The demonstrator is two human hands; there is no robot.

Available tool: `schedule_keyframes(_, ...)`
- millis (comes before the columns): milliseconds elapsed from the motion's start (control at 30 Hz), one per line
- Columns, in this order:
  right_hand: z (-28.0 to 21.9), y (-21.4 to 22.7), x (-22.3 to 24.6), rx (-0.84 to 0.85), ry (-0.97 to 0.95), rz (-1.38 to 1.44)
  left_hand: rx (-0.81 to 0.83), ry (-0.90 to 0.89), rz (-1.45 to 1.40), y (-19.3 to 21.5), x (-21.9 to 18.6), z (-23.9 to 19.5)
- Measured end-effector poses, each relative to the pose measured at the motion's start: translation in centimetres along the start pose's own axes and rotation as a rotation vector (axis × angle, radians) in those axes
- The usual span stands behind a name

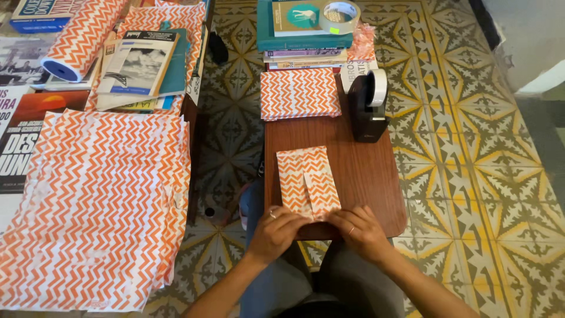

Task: The person wraps several books one by one using orange-and-white chevron-patterned paper and a tape dispenser. They fold the paper around each book, crease the edges, and secure the folds with tape, stacking the finished wrapped books on a small table.

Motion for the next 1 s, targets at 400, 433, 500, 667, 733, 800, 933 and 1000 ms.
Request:
schedule_keyframes(400, 0.8, -0.5, -0.2, -0.043, 0.016, 0.083, -0.046, 0.023, 0.115, -1.0, 2.2, -3.1)
schedule_keyframes(433, 0.9, -0.5, -0.1, -0.038, 0.023, 0.068, -0.055, 0.015, 0.132, -0.9, 2.1, -3.1)
schedule_keyframes(500, 1.7, -0.3, 0.4, -0.026, 0.023, 0.059, -0.061, 0.016, 0.148, -0.8, 2.1, -3.0)
schedule_keyframes(667, 0.6, -2.8, 0.4, -0.008, -0.006, -0.106, -0.064, 0.079, 0.172, -1.3, 2.6, -3.1)
schedule_keyframes(733, 0.6, -3.6, 0.1, -0.002, -0.040, -0.116, -0.041, 0.174, 0.121, -1.4, 3.0, -3.3)
schedule_keyframes(800, 0.6, -4.1, -0.2, 0.001, -0.071, -0.126, -0.019, 0.267, 0.075, -1.5, 3.5, -3.8)
schedule_keyframes(933, 0.9, -4.4, -0.9, 0.052, -0.156, -0.081, -0.085, 0.406, 0.063, -1.8, 4.7, -5.8)
schedule_keyframes(1000, 0.9, -4.6, -1.2, 0.093, -0.193, -0.049, -0.137, 0.478, 0.052, -1.7, 5.4, -6.8)
Point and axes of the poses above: each hand's wrist, its own z-axis towards the middle knuckle, its own y-axis out of the back of the hand, x = y × z, the point moved 7 cm from there along z, towards the middle knuckle, and after that the axes turned 10 degrees about -x, right-handed, at the moved point
